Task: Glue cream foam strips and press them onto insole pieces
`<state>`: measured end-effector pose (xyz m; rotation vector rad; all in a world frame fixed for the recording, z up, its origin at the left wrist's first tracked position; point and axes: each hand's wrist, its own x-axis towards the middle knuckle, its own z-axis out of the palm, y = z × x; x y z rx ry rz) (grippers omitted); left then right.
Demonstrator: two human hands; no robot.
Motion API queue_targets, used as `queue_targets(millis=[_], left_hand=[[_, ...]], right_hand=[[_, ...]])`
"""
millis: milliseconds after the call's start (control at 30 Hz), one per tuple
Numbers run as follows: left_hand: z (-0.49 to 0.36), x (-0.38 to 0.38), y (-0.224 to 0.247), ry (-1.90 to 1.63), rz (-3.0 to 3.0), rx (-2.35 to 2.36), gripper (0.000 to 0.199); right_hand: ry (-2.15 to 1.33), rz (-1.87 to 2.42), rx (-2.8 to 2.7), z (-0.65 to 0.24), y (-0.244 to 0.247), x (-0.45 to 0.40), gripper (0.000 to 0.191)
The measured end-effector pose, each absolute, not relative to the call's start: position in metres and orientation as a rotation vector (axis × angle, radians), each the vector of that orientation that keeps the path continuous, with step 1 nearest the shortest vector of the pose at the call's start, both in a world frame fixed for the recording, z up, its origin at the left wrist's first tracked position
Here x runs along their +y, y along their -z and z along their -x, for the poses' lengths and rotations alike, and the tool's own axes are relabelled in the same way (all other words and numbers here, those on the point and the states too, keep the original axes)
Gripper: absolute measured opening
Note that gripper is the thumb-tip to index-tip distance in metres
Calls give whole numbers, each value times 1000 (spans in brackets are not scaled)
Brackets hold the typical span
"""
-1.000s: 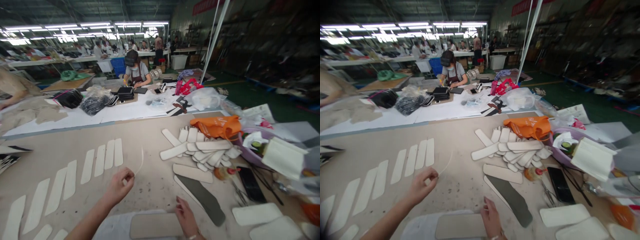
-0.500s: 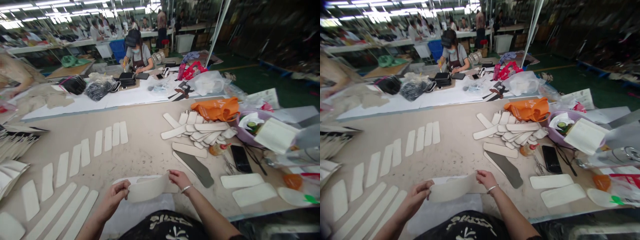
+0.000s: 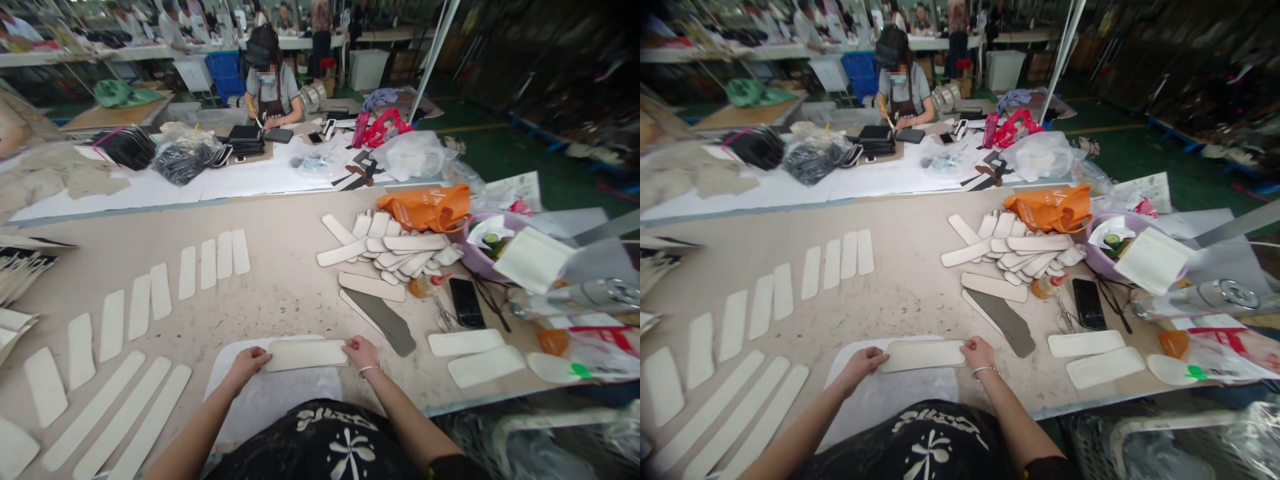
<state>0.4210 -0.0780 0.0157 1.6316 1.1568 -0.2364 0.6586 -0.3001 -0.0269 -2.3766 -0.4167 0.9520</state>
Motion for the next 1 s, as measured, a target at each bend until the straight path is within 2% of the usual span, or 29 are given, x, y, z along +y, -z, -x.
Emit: queue_targets(millis=[267, 1000], left_hand=[[-432, -69, 18, 362, -1937, 1302, 17], [-439, -73, 10, 546, -2081, 1375, 14]], right_hand=[[-960, 2490, -476, -661, 38, -298, 9], [-990, 2461, -551, -661, 49, -302, 7]])
